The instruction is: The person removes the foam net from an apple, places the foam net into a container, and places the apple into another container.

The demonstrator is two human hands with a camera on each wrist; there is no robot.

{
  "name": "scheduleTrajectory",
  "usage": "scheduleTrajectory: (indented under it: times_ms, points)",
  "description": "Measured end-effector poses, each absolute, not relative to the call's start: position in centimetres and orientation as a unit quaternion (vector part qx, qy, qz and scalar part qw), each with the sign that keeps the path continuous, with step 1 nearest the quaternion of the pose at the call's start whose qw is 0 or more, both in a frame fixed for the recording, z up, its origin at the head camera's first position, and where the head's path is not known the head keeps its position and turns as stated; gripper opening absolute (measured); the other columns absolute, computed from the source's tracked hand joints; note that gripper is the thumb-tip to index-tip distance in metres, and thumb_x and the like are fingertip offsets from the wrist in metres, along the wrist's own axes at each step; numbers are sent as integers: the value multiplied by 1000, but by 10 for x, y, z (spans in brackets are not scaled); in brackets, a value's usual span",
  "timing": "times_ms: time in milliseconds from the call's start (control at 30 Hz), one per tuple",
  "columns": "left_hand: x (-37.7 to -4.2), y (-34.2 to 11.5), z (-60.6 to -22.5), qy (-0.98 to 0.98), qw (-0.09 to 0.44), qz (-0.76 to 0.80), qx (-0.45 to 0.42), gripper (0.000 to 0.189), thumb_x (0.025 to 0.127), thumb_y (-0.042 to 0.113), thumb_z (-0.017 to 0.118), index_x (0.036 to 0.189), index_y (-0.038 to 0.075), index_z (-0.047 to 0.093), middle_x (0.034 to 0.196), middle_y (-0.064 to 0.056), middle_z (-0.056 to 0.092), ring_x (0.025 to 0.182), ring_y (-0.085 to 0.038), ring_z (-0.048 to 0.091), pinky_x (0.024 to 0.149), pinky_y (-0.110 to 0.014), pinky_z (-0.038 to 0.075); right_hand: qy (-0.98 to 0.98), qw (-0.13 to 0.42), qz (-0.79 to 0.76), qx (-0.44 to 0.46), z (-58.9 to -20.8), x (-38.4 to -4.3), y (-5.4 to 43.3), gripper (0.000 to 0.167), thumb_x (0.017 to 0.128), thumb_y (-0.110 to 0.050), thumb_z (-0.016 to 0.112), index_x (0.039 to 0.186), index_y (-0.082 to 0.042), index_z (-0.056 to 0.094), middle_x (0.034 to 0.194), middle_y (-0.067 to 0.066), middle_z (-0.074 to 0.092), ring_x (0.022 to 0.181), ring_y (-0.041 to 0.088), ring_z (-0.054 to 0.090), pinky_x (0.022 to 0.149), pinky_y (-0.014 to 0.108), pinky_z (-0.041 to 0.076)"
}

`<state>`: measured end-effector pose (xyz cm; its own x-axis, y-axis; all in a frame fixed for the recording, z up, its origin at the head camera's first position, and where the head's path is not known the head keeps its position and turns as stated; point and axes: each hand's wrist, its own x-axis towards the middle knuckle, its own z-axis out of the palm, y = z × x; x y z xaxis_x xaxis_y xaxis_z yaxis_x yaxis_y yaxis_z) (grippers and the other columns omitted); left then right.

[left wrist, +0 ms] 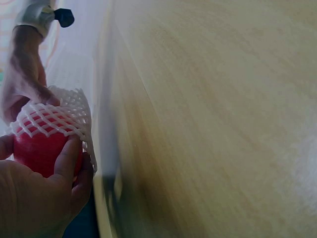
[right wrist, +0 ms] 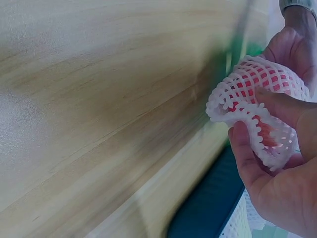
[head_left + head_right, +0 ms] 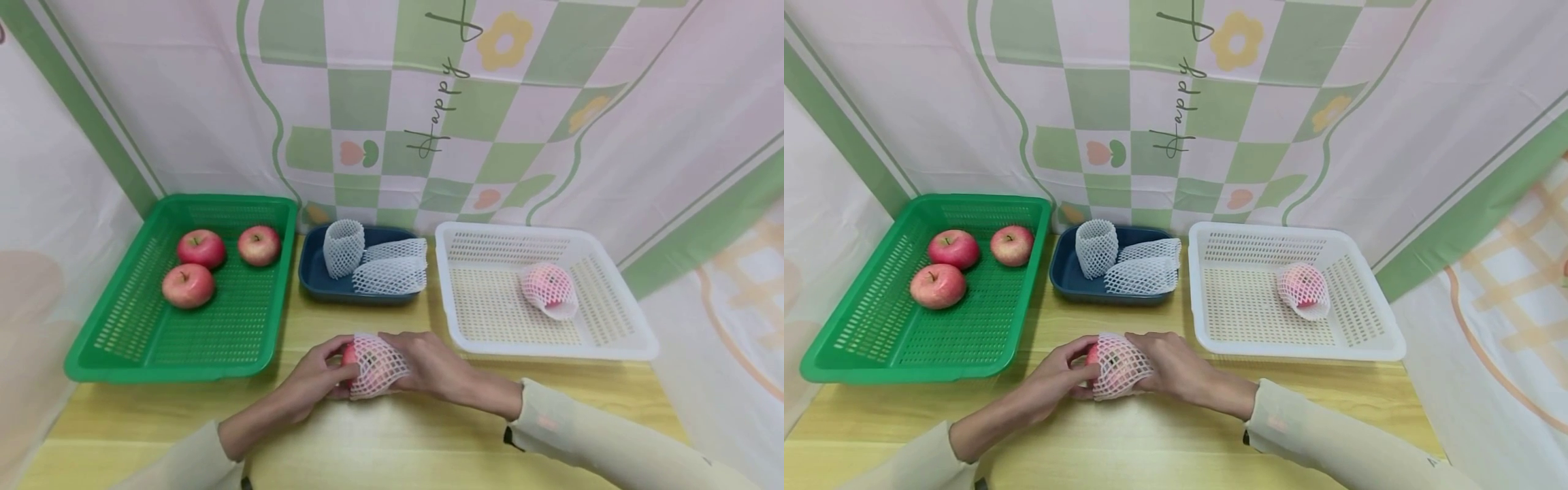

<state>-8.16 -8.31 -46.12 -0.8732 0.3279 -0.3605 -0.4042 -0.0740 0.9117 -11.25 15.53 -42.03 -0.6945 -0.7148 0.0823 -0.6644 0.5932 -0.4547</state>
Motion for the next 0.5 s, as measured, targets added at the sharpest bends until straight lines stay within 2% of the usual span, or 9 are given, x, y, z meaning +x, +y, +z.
scheduleTrajectory:
  times_ms: [267, 500]
  points:
    - [-81, -84, -460, 631, 247, 735, -34, 72, 89, -1, 72, 156, -3, 44, 142, -26, 49, 103, -24, 68, 88, -42, 66, 889, 39, -237, -390, -420, -112, 158, 70, 82, -27, 93, 142, -2, 65, 121, 11, 78, 104, 24, 77, 93, 35, 64]
    - [-81, -86, -459, 628, 245, 738, -28, 71, 90, 0, 73, 156, -2, 45, 143, -27, 49, 99, -23, 69, 87, -42, 67, 884, 39, -255, -390, -419, -111, 162, 57, 89, -16, 86, 140, -2, 66, 122, 11, 77, 106, 25, 77, 92, 34, 64]
